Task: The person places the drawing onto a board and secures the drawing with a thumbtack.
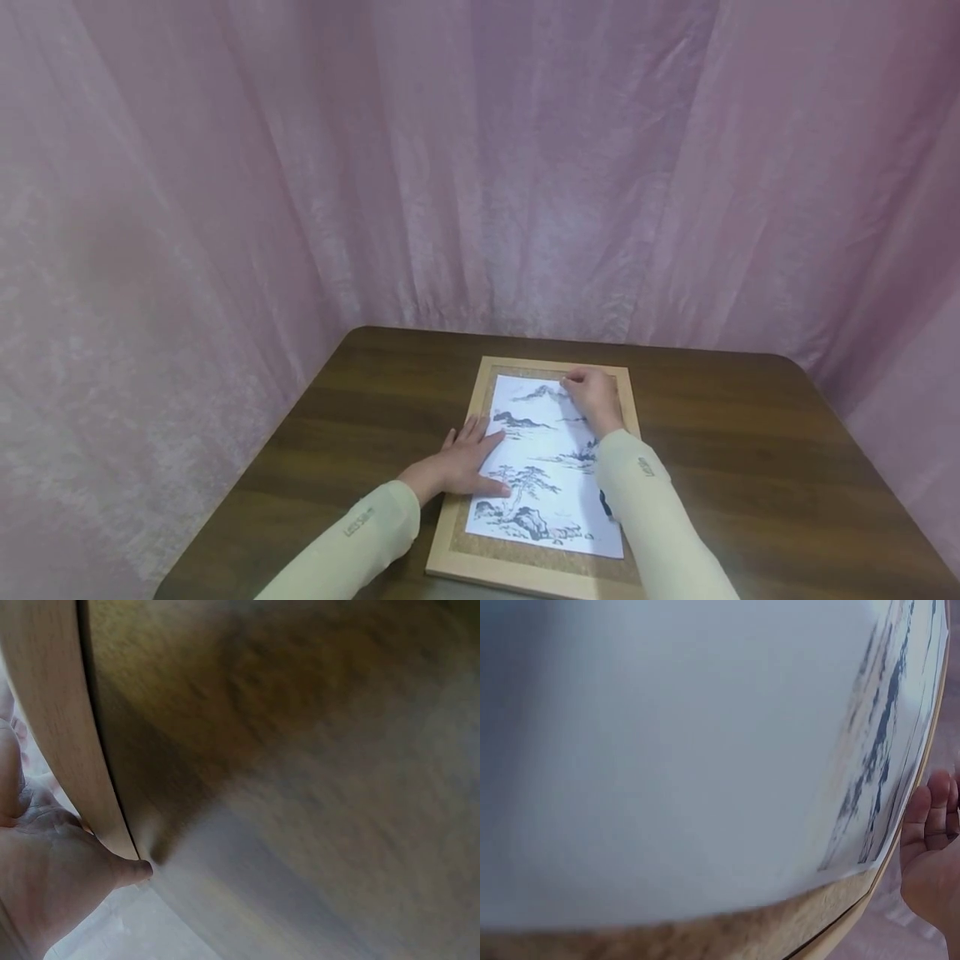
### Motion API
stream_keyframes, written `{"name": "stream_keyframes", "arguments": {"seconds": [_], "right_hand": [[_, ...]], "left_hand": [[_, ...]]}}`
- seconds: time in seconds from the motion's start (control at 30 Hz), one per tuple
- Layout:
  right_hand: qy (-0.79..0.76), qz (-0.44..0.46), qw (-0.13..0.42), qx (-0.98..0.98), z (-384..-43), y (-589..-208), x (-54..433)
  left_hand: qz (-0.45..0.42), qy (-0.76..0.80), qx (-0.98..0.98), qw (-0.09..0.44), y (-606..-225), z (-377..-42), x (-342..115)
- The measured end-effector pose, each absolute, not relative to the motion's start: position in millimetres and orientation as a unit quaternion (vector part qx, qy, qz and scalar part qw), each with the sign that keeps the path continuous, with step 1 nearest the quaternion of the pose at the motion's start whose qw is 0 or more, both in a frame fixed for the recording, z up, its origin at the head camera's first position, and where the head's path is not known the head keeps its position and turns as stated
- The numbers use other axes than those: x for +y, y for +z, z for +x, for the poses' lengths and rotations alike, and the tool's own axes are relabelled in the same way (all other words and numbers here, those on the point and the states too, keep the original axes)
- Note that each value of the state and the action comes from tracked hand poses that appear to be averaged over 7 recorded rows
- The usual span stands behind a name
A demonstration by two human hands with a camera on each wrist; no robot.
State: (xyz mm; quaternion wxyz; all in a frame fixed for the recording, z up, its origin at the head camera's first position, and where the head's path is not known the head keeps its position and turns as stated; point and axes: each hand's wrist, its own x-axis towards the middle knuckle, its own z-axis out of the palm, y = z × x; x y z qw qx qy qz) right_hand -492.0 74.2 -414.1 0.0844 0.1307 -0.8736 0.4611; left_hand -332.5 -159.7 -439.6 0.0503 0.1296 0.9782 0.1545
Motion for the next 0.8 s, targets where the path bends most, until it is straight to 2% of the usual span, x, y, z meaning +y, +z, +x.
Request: {"name": "stream_keyframes", "arguments": {"seconds": [0.8], "right_hand": [[0.425,0.115,0.054,-0.896,-499.1,-418.3,64.1]], "left_hand": [[0.123,0.155,0.979,0.052,-439.1,-329.3,-159.0]]}}
